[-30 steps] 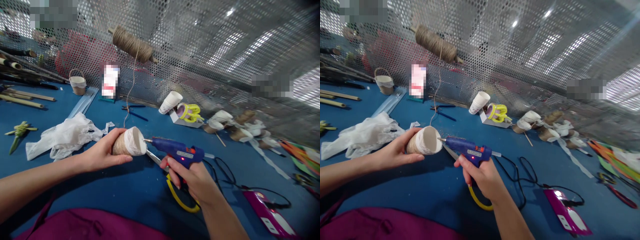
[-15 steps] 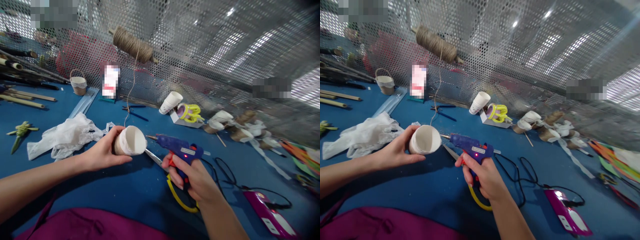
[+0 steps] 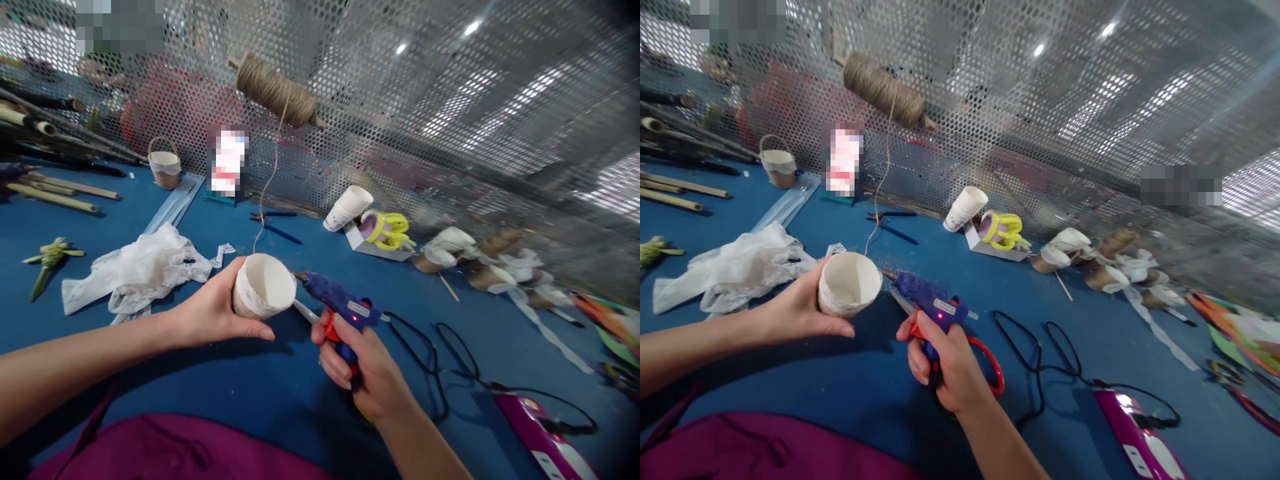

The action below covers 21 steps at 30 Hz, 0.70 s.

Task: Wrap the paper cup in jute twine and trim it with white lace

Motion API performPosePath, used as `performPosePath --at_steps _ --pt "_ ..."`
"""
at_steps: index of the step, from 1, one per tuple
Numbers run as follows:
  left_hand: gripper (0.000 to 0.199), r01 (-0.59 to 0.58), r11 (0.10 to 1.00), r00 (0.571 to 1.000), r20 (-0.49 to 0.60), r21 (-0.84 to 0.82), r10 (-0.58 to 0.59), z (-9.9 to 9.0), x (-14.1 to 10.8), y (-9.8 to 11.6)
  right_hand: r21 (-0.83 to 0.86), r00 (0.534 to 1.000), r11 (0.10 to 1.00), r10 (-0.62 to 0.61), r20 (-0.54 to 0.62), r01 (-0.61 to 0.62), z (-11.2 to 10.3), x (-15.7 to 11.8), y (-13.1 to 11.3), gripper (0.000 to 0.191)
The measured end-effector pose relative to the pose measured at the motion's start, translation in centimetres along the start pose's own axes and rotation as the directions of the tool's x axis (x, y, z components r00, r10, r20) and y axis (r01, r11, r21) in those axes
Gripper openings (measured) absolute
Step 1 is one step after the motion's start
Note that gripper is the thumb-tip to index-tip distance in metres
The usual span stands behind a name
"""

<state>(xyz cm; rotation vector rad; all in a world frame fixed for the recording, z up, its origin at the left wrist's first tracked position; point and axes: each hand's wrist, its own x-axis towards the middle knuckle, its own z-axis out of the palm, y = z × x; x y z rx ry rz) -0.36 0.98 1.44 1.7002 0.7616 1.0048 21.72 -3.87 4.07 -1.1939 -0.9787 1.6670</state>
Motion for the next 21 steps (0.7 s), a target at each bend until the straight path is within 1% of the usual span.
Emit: performPosePath --at_steps 3,7,10,13,15,18,21 --pt "0.076 0.004 1.0 1.0 -0.006 0.013 -0.004 0.0 0.0 -0.1 -0.087 0.998 0.995 -0.047 -0.049 0.043 0.2 -0.1 0.0 0.034" --pt "0.075 0.011 0.999 1.0 -0.02 0.042 -0.01 0.0 0.0 0.0 -0.281 0.983 0.953 -0.148 -0.106 0.113 0.2 -0.2 0.0 0.034" --pt "0.074 0.036 0.998 0.999 -0.023 0.046 -0.035 0.1 0.1 0.1 -0.456 0.965 0.873 -0.242 -0.096 0.173 0.1 -0.3 -0.1 0.031" --pt "0.073 0.059 0.997 0.998 -0.023 0.043 -0.058 0.1 0.1 0.2 -0.616 0.957 0.766 -0.282 -0.068 0.182 0.0 -0.4 -0.3 0.032" --pt "0.072 0.065 0.995 0.998 -0.027 0.073 -0.064 0.0 0.1 0.2 -0.69 0.957 0.707 -0.279 -0.074 0.153 -0.1 -0.4 -0.6 0.034" --pt "0.067 0.048 0.983 0.999 -0.034 0.176 -0.043 -0.1 0.2 0.2 -0.758 0.965 0.648 -0.238 -0.111 0.073 -0.2 -0.7 -1.2 0.036" --pt "0.063 -0.009 0.958 1.0 -0.026 0.286 0.017 -0.3 0.2 0.1 -0.777 0.984 0.629 -0.153 -0.095 0.022 -0.5 -1.0 -1.7 0.039"
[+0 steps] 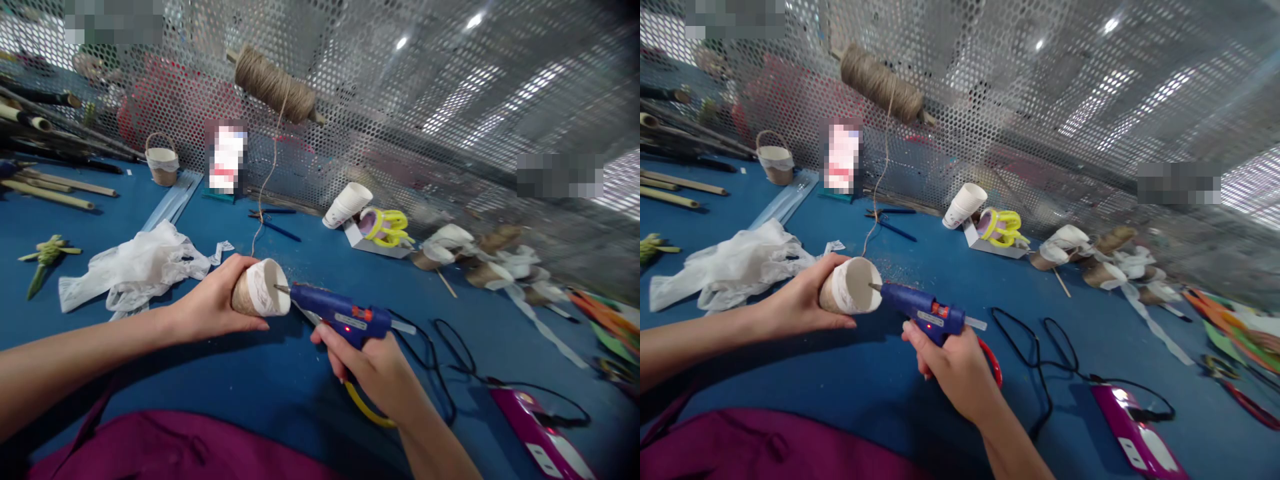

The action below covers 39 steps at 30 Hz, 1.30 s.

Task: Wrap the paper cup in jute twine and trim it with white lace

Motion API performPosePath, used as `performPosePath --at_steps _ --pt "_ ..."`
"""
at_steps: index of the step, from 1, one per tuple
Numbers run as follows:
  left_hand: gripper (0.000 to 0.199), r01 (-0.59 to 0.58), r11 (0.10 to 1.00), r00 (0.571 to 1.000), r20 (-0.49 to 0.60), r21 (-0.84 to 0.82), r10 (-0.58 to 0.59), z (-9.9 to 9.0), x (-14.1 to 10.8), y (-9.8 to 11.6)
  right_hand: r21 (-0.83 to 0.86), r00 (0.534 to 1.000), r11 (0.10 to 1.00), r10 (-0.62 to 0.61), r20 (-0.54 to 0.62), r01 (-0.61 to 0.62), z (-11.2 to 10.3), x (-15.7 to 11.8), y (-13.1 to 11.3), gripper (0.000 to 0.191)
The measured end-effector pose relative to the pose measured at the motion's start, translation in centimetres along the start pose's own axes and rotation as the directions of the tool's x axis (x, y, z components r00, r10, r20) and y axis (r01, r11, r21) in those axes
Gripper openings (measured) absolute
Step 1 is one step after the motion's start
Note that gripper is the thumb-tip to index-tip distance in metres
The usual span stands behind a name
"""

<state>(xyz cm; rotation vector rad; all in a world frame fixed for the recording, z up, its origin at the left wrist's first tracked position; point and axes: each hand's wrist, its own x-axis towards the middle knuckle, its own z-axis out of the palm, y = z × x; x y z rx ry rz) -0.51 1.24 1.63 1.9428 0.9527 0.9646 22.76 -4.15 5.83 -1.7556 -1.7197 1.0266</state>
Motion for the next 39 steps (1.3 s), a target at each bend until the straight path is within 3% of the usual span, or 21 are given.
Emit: performPosePath --at_steps 3,7,14,19,24,29,32,39 --pt "0.063 -0.047 0.998 0.999 0.009 0.049 0.047 -0.1 0.0 -0.1 0.075 0.999 0.997 -0.021 0.04 0.018 -0.6 0.0 0.2 0.036" --pt "0.064 -0.057 0.997 0.998 0.044 0.051 0.055 -0.2 -0.1 -0.1 0.147 0.997 0.986 -0.077 -0.03 0.081 -1.1 0.1 0.5 0.033" --pt "0.063 -0.028 0.996 0.998 0.063 0.081 0.023 -0.4 0.1 0.4 0.025 0.995 0.999 -0.024 0.092 0.022 -1.5 0.2 0.4 0.034" --pt "0.064 -0.072 0.993 0.995 0.071 0.088 0.066 -0.3 -0.1 0.2 0.04 0.998 0.998 -0.049 0.028 0.048 -1.8 0.2 0.3 0.034" --pt "0.064 -0.078 0.993 0.995 0.069 0.09 0.072 -0.3 -0.1 0.0 -0.047 0.993 0.998 -0.031 0.113 0.037 -1.8 0.1 0.2 0.043" --pt "0.066 -0.096 0.991 0.993 0.073 0.091 0.09 -0.3 0.0 0.1 -0.044 0.999 0.998 -0.043 0.029 0.044 -1.8 0.1 0.3 0.04" --pt "0.065 -0.085 0.993 0.993 0.085 0.085 0.077 -0.3 0.0 0.1 -0.077 0.996 0.995 -0.053 0.078 0.059 -1.8 0.2 0.4 0.05" --pt "0.073 -0.03 1.0 0.995 0.096 -0.001 0.03 -0.2 -0.1 0.0 0.076 0.998 0.997 -0.027 0.064 0.022 -1.8 0.0 0.1 0.034"
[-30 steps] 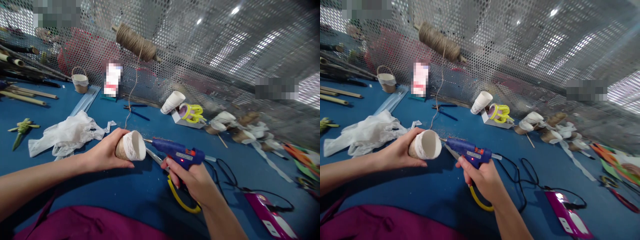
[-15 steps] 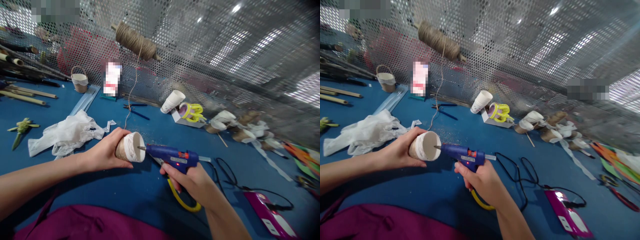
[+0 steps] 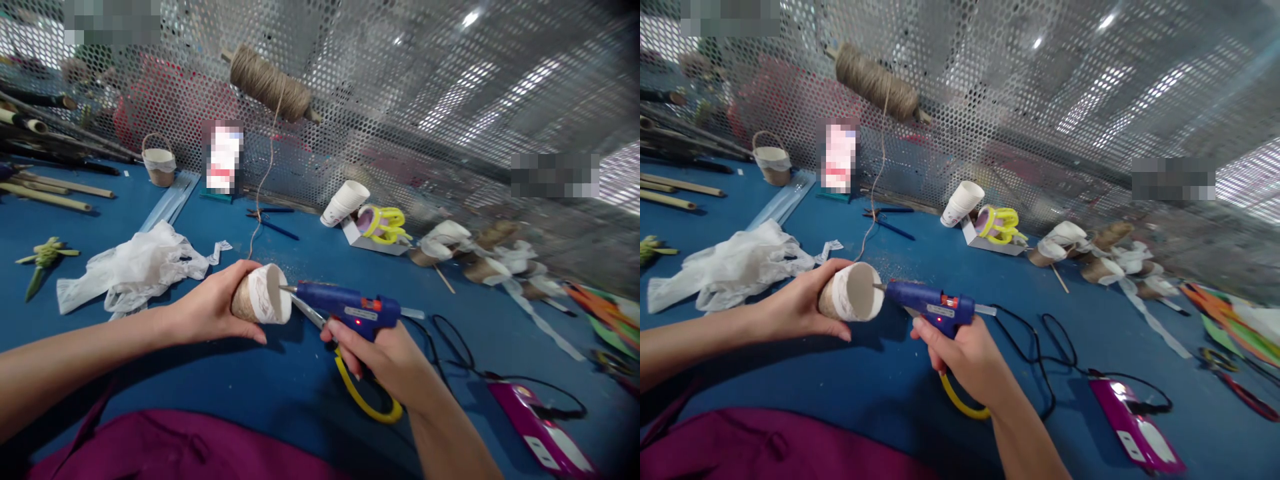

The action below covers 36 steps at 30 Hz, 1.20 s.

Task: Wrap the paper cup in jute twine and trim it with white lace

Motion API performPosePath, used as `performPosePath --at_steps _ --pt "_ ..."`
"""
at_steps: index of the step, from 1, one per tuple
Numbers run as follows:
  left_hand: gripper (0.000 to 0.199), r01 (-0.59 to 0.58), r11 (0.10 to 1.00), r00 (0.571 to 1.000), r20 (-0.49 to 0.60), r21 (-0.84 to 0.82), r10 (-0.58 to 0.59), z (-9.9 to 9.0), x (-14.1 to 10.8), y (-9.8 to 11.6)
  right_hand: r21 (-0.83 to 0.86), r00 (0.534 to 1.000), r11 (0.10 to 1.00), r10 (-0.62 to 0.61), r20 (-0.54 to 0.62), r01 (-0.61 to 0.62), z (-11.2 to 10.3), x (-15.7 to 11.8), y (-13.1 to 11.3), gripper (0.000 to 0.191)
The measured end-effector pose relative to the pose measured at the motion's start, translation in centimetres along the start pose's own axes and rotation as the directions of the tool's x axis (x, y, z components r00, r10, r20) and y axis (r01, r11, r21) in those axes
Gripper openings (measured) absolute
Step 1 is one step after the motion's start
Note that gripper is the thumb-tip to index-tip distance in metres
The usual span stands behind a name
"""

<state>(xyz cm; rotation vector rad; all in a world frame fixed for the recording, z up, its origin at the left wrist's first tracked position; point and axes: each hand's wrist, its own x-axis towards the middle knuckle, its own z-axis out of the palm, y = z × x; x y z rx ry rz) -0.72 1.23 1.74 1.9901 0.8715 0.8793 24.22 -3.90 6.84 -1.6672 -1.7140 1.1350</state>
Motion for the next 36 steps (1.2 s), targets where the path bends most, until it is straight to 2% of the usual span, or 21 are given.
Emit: performPosePath --at_steps 2,4,8,13,21,26,31,36 --pt "0.075 0.019 0.999 1.0 0.01 -0.046 -0.018 0.0 0.0 0.1 0.098 1.0 0.995 -0.005 0.006 0.004 0.1 0.0 0.0 0.033" --pt "0.076 0.028 0.996 1.0 0.002 -0.085 -0.028 0.0 -0.1 0.2 0.265 1.0 0.964 -0.004 -0.008 0.006 0.3 0.0 0.1 0.032" --pt "0.063 0.043 0.989 0.999 0.011 -0.143 -0.042 0.0 -0.2 0.7 0.574 0.999 0.818 0.041 0.006 -0.036 1.2 0.6 0.5 0.033" --pt "0.058 0.046 0.976 0.999 -0.011 -0.211 -0.049 0.1 -0.3 1.1 0.713 0.991 0.688 0.088 0.102 -0.134 2.4 1.2 0.9 0.031" --pt "0.058 0.035 0.969 0.999 -0.028 -0.244 -0.043 0.2 -0.4 1.0 0.721 0.98 0.666 0.09 0.176 -0.191 3.2 1.3 1.0 0.033" --pt "0.058 0.039 0.971 0.997 -0.049 -0.237 -0.052 0.3 -0.3 0.9 0.65 0.992 0.751 0.082 0.091 -0.121 3.7 1.0 0.7 0.036" --pt "0.057 0.041 0.971 0.998 -0.043 -0.235 -0.052 0.4 -0.2 0.8 0.5 0.998 0.865 0.059 -0.016 -0.043 3.4 0.6 0.3 0.033" --pt "0.059 0.031 0.984 0.998 -0.047 -0.178 -0.04 0.2 -0.2 0.6 0.349 0.999 0.937 0.001 0.042 -0.016 2.1 0.6 0.8 0.032"
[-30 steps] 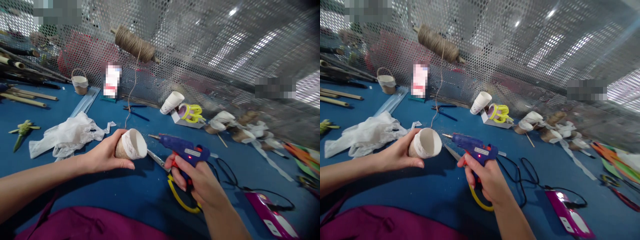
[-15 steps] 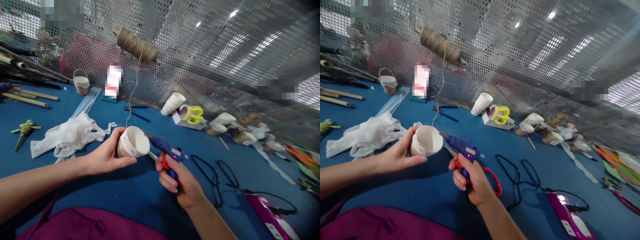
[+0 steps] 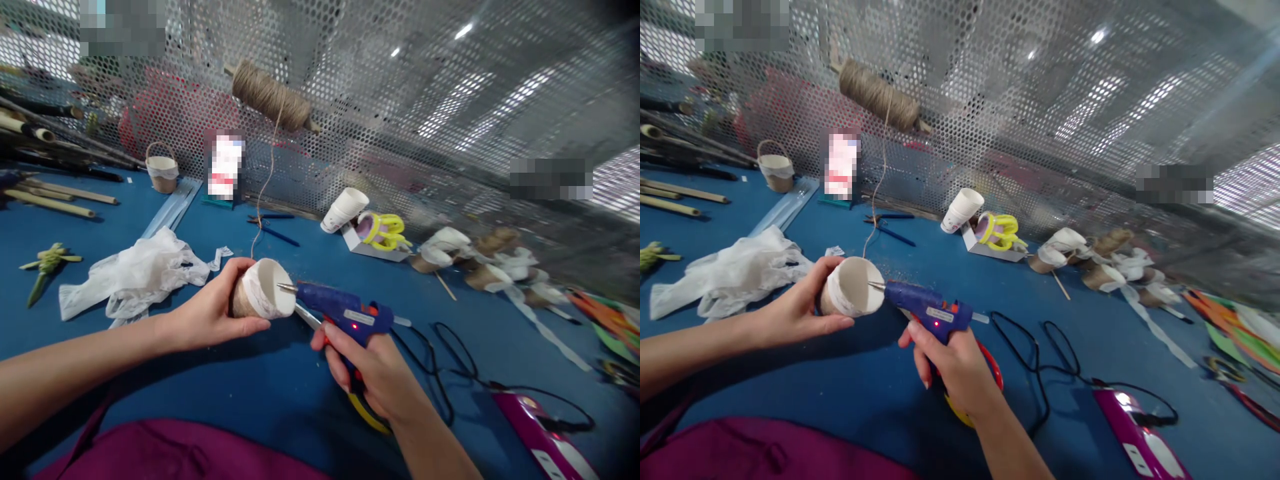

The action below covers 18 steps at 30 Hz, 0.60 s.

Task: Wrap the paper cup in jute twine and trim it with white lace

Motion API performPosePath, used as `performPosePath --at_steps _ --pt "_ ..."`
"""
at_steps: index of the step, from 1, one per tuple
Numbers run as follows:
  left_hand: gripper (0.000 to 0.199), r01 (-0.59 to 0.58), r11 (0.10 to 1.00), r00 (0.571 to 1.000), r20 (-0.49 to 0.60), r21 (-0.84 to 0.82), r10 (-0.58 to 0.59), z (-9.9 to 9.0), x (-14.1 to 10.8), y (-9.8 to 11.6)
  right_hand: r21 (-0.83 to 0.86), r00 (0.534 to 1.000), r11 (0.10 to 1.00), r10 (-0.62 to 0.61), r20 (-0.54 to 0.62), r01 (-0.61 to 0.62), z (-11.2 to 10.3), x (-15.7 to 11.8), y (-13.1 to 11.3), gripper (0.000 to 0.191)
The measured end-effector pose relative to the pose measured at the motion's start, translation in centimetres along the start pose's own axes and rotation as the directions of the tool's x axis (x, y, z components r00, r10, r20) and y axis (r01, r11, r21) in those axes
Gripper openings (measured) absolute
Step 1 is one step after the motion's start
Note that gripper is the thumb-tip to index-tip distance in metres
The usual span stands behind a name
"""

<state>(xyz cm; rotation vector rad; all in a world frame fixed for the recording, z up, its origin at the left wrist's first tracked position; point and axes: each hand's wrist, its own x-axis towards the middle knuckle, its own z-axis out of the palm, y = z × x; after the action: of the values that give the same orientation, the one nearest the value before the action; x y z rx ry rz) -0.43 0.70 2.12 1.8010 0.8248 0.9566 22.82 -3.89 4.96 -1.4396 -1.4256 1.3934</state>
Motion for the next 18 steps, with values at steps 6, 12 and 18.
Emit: performPosePath --at_steps 6,12,18 --pt "0.059 0.006 1.0 1.0 0.015 -0.007 -0.006 -0.24 0.14 0.14 0.054 0.996 0.998 -0.019 -0.086 0.024 -0.46 0.13 -0.53 0.034" --pt "0.059 0.015 0.998 1.0 0.024 -0.057 -0.014 -0.1 0.03 -0.01 0.024 1.0 1.0 -0.008 0.01 0.008 -0.37 0.19 -0.16 0.032" --pt "0.059 -0.014 1.0 1.0 -0.001 -0.019 0.014 -0.18 0.14 -0.13 -0.074 0.988 0.993 -0.098 -0.12 0.09 -0.6 -0.41 -0.51 0.029"
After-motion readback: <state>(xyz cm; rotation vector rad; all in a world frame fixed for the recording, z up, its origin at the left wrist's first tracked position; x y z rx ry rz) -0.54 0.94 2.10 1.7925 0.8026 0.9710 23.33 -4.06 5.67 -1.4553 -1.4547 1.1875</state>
